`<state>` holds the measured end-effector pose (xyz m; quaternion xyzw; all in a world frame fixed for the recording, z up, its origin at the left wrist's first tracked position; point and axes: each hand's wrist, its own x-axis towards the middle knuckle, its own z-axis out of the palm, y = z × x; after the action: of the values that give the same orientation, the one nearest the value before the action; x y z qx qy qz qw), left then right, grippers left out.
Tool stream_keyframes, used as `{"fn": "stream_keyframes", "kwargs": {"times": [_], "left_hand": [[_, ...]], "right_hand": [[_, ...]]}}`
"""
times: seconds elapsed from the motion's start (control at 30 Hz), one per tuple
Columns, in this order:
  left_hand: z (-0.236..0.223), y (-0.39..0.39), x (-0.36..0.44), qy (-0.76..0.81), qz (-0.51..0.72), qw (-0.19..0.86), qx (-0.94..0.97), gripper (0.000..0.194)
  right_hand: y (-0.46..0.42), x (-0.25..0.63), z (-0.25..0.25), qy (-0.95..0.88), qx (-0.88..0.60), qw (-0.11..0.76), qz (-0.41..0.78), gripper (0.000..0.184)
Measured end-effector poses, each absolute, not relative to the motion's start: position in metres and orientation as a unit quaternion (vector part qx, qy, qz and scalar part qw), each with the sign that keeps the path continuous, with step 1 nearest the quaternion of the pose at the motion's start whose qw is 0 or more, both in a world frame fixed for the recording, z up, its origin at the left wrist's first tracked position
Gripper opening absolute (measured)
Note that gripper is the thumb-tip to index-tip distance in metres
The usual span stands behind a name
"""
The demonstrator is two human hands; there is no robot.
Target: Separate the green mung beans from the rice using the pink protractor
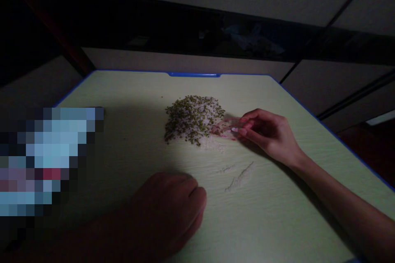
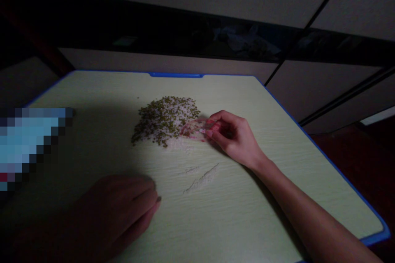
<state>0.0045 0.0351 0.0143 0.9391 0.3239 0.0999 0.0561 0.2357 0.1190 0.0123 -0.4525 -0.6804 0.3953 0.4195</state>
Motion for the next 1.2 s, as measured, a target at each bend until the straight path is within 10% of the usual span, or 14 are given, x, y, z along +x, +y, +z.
{"fn": "stream_keyframes", "kwargs": {"times": [1.2], "left_hand": [[0.0144, 0.0348, 0.0038, 0.322, 0.102, 0.056, 0.94, 0.02]], "right_hand": [[0.1206, 0.2339, 0.0106, -0.688, -0.449, 0.408, 0.399, 0.012]]}}
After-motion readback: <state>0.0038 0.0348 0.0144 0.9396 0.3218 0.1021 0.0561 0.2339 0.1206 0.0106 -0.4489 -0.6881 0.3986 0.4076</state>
